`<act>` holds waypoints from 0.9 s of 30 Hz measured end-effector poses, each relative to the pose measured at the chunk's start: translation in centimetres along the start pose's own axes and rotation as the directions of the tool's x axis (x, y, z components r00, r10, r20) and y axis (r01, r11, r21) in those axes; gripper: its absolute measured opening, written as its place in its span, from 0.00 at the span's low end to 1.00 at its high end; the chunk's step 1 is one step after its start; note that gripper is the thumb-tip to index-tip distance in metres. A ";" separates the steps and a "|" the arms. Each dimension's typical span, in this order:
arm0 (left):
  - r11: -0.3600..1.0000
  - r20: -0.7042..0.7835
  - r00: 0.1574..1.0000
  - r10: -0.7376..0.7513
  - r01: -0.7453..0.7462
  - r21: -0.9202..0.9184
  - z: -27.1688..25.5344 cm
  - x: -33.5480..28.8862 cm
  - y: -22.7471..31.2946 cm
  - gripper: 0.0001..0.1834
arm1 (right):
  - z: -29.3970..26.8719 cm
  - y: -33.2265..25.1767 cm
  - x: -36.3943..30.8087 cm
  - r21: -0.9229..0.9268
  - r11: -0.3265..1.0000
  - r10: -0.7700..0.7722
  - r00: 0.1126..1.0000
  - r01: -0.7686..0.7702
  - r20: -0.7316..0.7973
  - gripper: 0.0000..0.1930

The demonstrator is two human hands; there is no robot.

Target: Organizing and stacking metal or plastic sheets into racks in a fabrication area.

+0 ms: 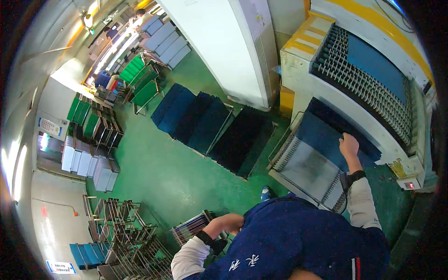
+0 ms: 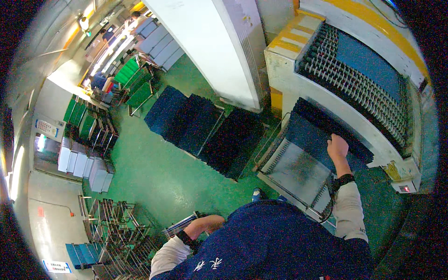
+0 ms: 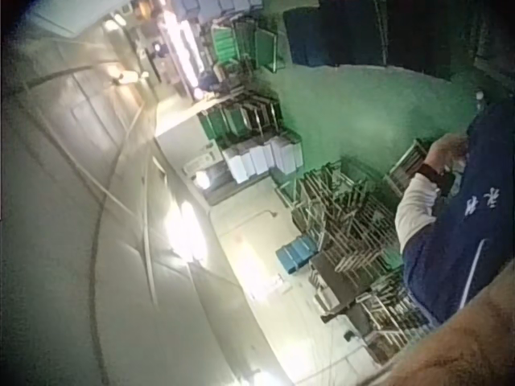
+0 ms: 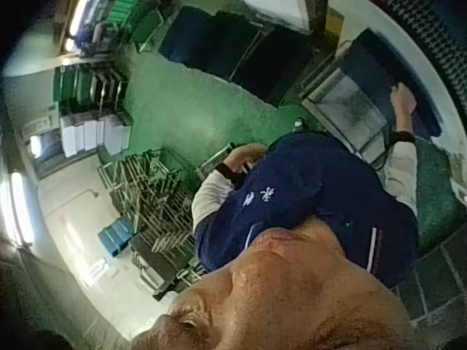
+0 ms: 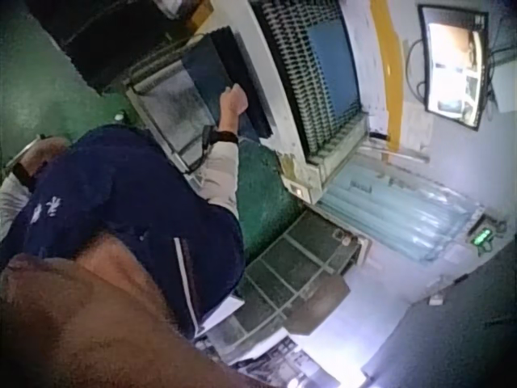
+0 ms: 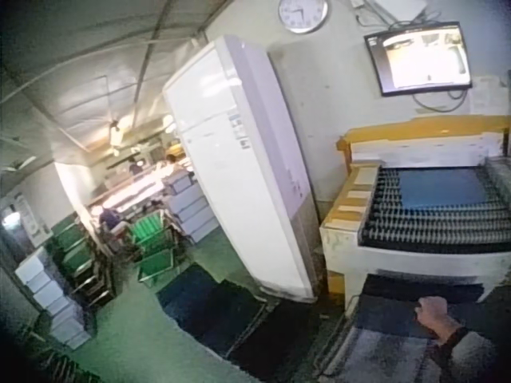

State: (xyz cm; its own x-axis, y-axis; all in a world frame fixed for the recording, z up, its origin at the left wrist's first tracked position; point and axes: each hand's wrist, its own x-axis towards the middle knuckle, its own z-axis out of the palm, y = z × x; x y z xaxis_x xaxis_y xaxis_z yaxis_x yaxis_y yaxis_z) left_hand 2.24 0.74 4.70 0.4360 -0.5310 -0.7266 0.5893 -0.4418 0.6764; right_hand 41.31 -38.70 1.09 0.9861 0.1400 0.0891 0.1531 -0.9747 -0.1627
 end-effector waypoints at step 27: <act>0.896 0.082 0.978 0.191 -0.208 0.393 0.1 0.2 0.4 0.20 | -0.7 -0.8 0.3 -0.028 1.000 0.014 0.995 -0.011 0.101 0.15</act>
State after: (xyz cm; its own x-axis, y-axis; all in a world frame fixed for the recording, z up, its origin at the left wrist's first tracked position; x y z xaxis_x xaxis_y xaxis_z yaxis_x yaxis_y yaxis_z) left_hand 2.53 0.38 4.80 0.4836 -0.6627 -0.5719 0.1698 -0.5699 0.8040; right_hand 41.41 -37.96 1.90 0.9895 0.1437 -0.0130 0.1406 -0.9806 -0.1363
